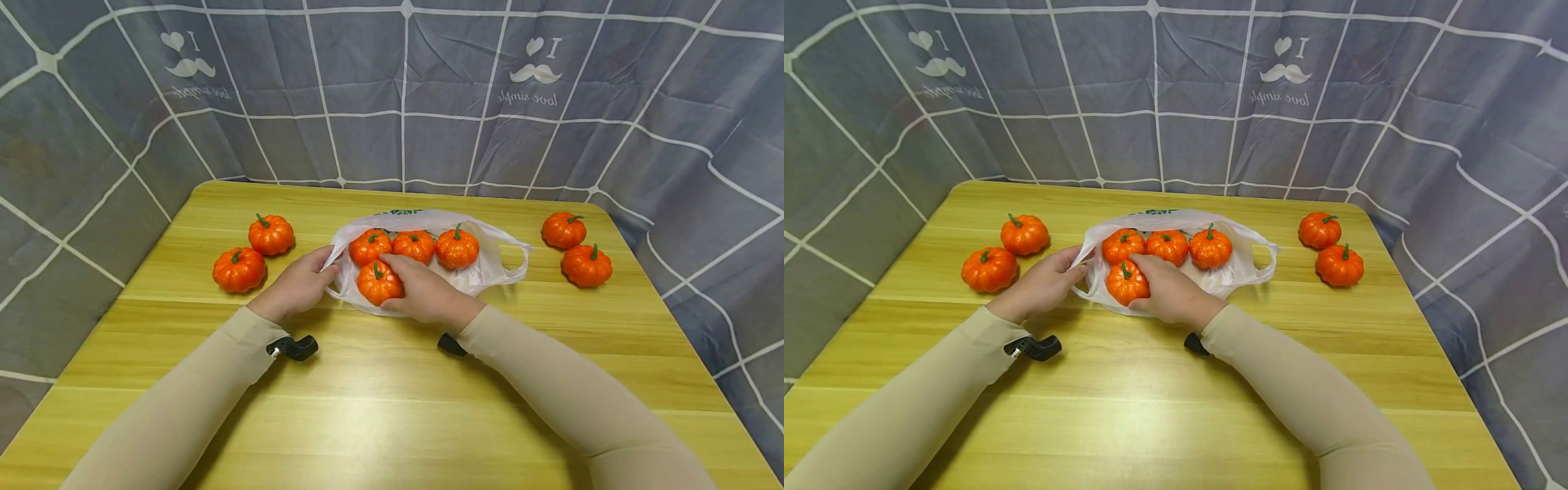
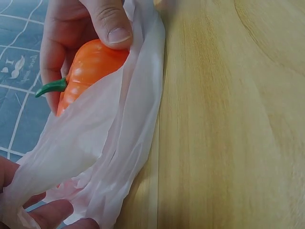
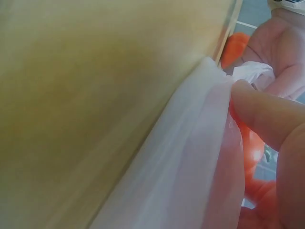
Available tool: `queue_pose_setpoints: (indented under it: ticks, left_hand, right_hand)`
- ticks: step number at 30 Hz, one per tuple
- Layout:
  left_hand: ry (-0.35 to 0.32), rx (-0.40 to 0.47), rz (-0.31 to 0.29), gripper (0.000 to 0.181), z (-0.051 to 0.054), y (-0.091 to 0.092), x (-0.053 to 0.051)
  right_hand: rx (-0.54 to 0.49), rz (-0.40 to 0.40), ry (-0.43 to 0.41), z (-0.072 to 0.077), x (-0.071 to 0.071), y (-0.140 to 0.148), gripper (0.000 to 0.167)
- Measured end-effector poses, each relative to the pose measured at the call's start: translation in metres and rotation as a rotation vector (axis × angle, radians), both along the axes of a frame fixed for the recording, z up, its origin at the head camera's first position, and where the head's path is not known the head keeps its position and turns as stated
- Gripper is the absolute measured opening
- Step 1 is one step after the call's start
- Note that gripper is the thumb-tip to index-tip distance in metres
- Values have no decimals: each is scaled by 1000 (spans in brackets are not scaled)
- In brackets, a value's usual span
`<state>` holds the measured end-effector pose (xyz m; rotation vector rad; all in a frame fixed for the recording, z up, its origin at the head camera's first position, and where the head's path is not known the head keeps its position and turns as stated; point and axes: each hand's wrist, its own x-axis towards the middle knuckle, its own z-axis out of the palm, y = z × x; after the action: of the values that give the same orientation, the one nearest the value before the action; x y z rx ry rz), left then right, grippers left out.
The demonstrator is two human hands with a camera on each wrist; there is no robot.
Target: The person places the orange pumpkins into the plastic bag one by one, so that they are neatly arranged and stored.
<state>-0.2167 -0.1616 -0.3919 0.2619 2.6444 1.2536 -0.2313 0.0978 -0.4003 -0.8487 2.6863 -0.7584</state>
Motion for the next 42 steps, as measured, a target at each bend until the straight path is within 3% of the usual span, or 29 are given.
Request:
queue_pose_setpoints:
  ticks: [26, 42]
  left_hand:
    - [20, -40, -14, 48, -2, 0, -1]
    - [-10, -19, -5, 48, -4, 0, -1]
  right_hand:
    - [33, -43, -51, -1, -2, -6, 96]
    - [40, -36, -36, 0, -2, -4, 92]
